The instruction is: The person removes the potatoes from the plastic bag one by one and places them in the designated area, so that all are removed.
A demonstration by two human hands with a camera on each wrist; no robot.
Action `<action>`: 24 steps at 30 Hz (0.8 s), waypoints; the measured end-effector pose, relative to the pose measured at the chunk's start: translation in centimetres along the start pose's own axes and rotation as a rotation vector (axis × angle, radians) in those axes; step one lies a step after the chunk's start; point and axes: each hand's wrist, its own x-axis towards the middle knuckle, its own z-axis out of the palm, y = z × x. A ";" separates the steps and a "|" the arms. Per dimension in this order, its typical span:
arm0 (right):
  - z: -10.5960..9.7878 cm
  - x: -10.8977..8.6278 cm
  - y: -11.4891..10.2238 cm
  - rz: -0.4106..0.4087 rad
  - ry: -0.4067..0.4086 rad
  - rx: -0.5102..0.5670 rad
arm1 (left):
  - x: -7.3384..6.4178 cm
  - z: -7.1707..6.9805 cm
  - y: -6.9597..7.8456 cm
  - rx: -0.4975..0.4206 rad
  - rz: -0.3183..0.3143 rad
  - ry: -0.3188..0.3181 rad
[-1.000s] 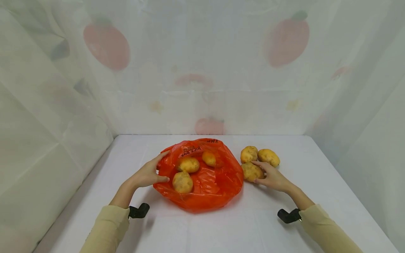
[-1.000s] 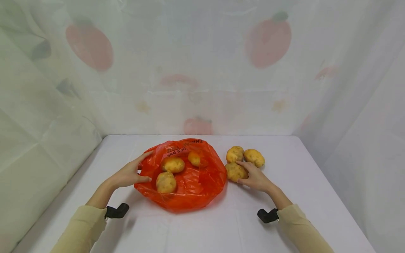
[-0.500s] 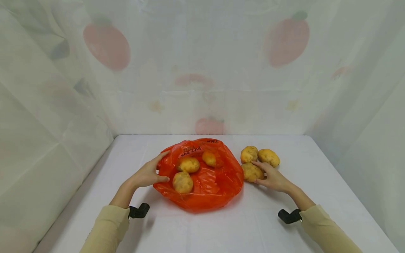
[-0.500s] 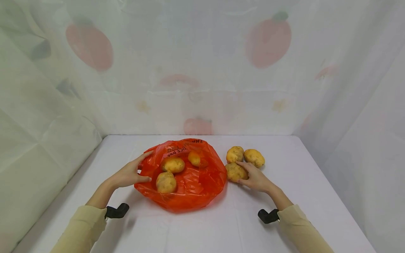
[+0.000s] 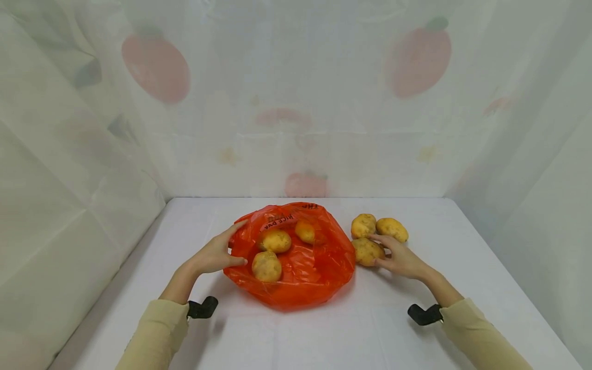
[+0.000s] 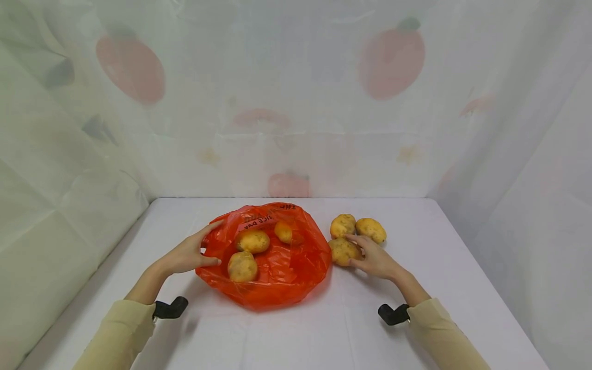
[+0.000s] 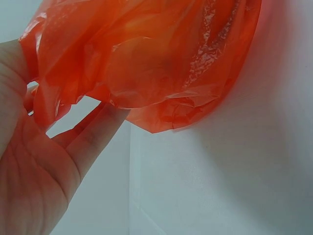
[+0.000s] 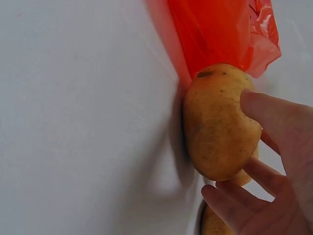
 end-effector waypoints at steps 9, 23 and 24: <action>-1.0 0.3 -0.6 -0.022 0.023 -0.057 | 0.1 0.0 -0.1 0.000 0.004 -0.003; -1.5 2.2 -4.0 -0.117 0.130 -0.040 | -0.1 -0.2 0.1 -0.006 0.019 -0.002; -1.5 2.3 -4.3 -0.116 0.124 -0.016 | -0.1 -0.2 0.1 -0.006 0.018 -0.002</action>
